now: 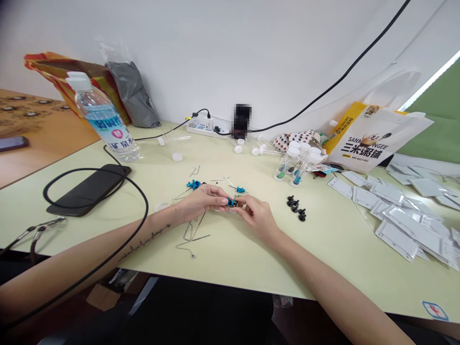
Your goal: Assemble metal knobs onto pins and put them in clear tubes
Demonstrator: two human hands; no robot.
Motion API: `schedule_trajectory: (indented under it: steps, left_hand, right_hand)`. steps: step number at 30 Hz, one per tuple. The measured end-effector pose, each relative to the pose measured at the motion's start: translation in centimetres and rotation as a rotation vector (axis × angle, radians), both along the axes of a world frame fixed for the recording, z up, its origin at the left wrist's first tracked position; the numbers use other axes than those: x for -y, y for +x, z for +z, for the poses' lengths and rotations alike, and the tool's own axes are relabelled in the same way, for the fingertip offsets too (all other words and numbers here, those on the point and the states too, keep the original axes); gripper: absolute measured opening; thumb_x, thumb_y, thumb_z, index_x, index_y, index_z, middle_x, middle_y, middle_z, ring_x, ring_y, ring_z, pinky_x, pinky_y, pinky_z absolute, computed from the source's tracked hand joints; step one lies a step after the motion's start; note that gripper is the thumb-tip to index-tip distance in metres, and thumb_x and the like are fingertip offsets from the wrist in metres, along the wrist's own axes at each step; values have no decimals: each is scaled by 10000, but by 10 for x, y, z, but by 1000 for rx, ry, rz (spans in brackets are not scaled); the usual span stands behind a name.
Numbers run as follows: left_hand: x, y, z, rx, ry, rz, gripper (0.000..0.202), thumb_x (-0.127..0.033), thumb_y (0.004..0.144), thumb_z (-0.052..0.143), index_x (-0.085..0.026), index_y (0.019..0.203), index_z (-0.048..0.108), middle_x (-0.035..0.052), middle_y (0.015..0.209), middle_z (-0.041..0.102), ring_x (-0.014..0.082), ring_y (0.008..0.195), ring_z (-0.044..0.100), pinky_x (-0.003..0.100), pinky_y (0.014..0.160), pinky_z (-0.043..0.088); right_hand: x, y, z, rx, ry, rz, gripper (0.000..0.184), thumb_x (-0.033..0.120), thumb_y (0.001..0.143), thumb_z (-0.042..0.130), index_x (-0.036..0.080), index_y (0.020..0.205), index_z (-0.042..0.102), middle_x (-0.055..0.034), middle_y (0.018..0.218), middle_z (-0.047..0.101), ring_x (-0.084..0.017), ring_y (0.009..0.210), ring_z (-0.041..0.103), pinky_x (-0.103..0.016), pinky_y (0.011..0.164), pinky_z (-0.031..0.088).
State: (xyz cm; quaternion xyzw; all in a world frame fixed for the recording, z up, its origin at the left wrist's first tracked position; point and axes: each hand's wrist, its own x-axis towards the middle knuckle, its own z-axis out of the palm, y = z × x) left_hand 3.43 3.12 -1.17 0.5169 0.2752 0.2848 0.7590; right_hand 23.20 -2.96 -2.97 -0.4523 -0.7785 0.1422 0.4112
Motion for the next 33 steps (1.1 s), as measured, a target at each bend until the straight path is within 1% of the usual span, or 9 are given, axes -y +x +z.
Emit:
schedule_trajectory:
  steps: [7,17,20,22,25,29,33]
  left_hand:
    - [-1,0,-1,2,-10,-4,236,-259,631,793,-103,782,700,63,740,722,132,698,682,239,728,521]
    - [-1,0,0,4,-7,-11,219,-240,658,777,-94,799,696,58,717,716,127,684,681,227,716,521]
    - [0,0,0,14,-2,-6,218,-250,663,773,-96,795,695,61,732,716,133,700,682,233,721,523]
    - [0,0,-1,19,1,-6,219,-254,667,770,-98,801,696,60,725,715,132,698,679,237,726,523]
    - [0,0,-1,22,6,-7,218,-258,665,772,-101,797,698,61,724,717,122,682,673,234,725,520]
    - [0,0,0,20,13,-9,223,-264,661,773,-104,799,700,72,758,725,123,692,673,235,730,518]
    - [0,-1,1,18,18,-15,235,-268,668,768,-99,818,702,76,739,722,126,687,671,242,733,520]
  right_hand:
    - [0,1,0,8,-2,-4,203,356,885,528,194,987,596,-13,723,636,-80,456,486,-220,470,415]
    - [0,2,-1,6,-4,-4,212,368,885,524,190,975,597,-11,709,637,-79,448,494,-216,470,417]
    - [0,1,0,-2,-8,-10,228,368,873,547,200,1022,582,-3,715,628,-78,450,491,-214,473,422]
    - [0,1,0,-10,-5,-15,278,365,852,580,208,1079,556,0,735,625,-76,456,491,-212,475,428]
    - [1,1,1,-15,13,-15,337,366,833,604,217,1124,523,-17,825,627,-71,458,498,-216,472,438]
    - [1,0,0,0,62,-10,247,356,849,584,225,1054,549,-45,907,626,-76,479,511,-230,476,441]
    - [0,0,0,-3,78,-9,200,340,854,581,222,1014,555,-39,891,627,-81,496,522,-230,478,437]
